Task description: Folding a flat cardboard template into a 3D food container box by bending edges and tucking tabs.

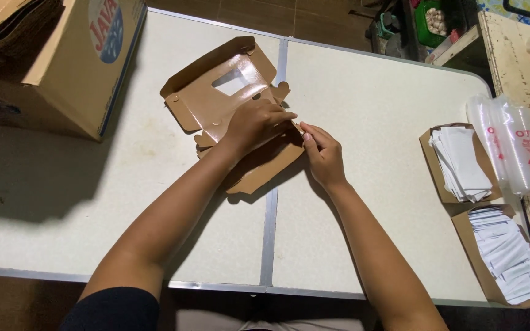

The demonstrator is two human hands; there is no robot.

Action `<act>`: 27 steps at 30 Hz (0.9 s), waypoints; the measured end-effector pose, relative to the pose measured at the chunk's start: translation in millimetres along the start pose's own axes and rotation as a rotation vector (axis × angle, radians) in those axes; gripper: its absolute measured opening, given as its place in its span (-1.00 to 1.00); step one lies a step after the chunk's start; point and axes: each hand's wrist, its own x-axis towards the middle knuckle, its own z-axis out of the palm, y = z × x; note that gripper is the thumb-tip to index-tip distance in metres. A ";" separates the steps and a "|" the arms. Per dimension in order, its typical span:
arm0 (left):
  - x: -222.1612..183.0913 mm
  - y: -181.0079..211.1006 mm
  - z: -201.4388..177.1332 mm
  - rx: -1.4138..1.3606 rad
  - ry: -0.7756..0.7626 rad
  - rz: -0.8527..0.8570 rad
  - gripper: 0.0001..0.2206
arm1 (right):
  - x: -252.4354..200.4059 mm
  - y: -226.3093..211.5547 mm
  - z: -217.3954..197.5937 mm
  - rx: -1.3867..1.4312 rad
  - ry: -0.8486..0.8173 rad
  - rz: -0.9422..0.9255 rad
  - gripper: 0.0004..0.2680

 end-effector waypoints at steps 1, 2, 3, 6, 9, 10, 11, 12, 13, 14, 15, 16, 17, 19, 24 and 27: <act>-2.2 -0.6 4.8 0.001 -0.002 0.001 -0.75 | 0.2 0.1 -0.2 0.002 0.001 0.000 -0.71; -4.4 -1.1 9.3 -0.021 0.042 0.038 -0.73 | 0.2 -0.1 -0.3 -0.018 -0.011 -0.004 -0.69; -7.1 -1.6 13.7 -0.042 0.086 0.075 -0.70 | -0.1 -0.3 -0.1 -0.037 -0.023 -0.009 -0.68; -9.0 0.9 22.5 -0.075 0.122 0.053 -0.72 | 0.1 -4.5 -0.3 -0.070 -0.026 -0.035 -0.68; -8.3 -0.4 31.1 -0.076 0.129 0.075 -0.66 | -0.2 -8.5 0.8 -0.104 -0.030 -0.051 -0.67; -7.9 -1.3 29.9 -0.079 0.127 0.078 -0.66 | -1.2 -7.7 1.1 -0.104 -0.027 -0.048 -0.67; -7.2 -2.6 28.3 -0.064 0.124 0.086 -0.68 | -1.3 -7.0 1.6 -0.112 -0.030 -0.054 -0.67; -6.6 -4.0 26.6 -0.050 0.120 0.094 -0.69 | -1.3 -6.3 2.3 -0.120 -0.033 -0.060 -0.66; -5.1 -2.2 22.5 -0.051 0.119 0.094 -0.69 | -1.6 -5.7 2.3 -0.120 -0.032 -0.059 -0.66; -3.6 -0.5 18.4 -0.060 0.111 0.089 -0.68 | -1.8 -5.0 2.4 -0.149 -0.054 -0.060 -0.65; -1.8 0.9 14.1 -0.069 0.103 0.084 -0.66 | -1.6 -4.5 2.5 -0.179 -0.076 -0.061 -0.64; -3.0 0.0 17.0 -0.070 0.102 0.085 -0.66 | -1.1 -2.8 2.7 -0.179 -0.075 -0.061 -0.64; -5.0 -0.4 20.4 -0.104 0.098 0.064 -0.68 | -1.4 -1.0 2.8 -0.190 -0.090 -0.061 -0.64; -7.5 0.9 24.8 -0.140 0.092 0.042 -0.70 | -3.0 2.8 3.7 -0.201 -0.104 -0.058 -0.63; -6.7 3.8 25.1 -0.125 0.129 0.045 -0.69 | -5.7 10.0 6.4 -0.262 -0.111 -0.023 -0.58; 1.0 0.6 9.7 -0.023 0.158 0.141 -0.84 | -5.1 3.5 7.3 -0.243 -0.093 0.028 -0.61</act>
